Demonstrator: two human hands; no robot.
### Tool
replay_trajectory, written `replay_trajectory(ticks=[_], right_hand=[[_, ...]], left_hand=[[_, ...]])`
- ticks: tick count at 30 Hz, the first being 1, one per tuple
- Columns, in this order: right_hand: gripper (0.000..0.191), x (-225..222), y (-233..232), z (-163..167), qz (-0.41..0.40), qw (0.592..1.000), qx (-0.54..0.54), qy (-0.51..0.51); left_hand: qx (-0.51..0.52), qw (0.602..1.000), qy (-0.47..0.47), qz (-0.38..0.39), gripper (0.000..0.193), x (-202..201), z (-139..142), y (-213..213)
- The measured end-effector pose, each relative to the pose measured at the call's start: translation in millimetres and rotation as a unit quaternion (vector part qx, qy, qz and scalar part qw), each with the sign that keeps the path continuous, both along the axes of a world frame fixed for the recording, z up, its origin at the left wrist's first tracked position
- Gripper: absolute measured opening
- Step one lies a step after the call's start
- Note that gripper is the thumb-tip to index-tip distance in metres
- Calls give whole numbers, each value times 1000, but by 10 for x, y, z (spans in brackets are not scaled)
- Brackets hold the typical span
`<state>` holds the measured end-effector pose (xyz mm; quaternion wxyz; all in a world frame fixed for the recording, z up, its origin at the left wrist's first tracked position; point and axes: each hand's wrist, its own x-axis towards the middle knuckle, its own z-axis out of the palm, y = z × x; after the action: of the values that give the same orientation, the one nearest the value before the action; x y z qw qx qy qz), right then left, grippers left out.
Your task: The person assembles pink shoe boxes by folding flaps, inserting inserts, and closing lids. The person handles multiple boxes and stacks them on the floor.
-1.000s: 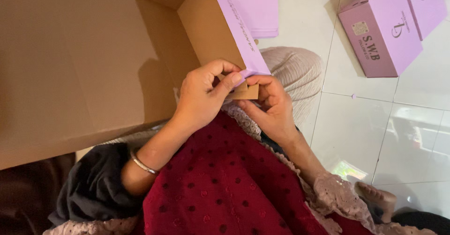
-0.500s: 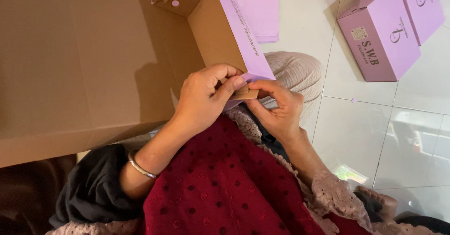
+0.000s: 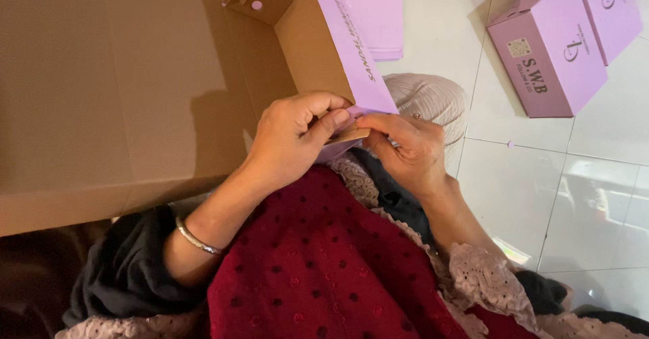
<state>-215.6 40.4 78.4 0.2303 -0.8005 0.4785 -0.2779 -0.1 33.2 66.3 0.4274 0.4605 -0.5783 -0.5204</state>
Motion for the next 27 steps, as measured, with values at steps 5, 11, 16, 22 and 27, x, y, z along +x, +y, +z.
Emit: replay_trajectory(ticks=[5,11,16,22,27], right_hand=[[25,0,-31,-78,18,997,-77,19],[25,15,-32,-134,23,994,-106,-13],[23,-11,-51,-102,23,997,-75,-3],[21,14,-54,-170,22,995,-98,-9],[24,-4,-35,-308,-35,995,-98,-3]], left_hand=[[32,999,-20,-16,17,41,-25,-22],[87,995,25,-50,18,75,-12,-55],[68,997,-13,-43,18,67,7,-40],[52,998,-22,-41,18,68,14,-67],[-64,995,-76,9,15,16,77,16]])
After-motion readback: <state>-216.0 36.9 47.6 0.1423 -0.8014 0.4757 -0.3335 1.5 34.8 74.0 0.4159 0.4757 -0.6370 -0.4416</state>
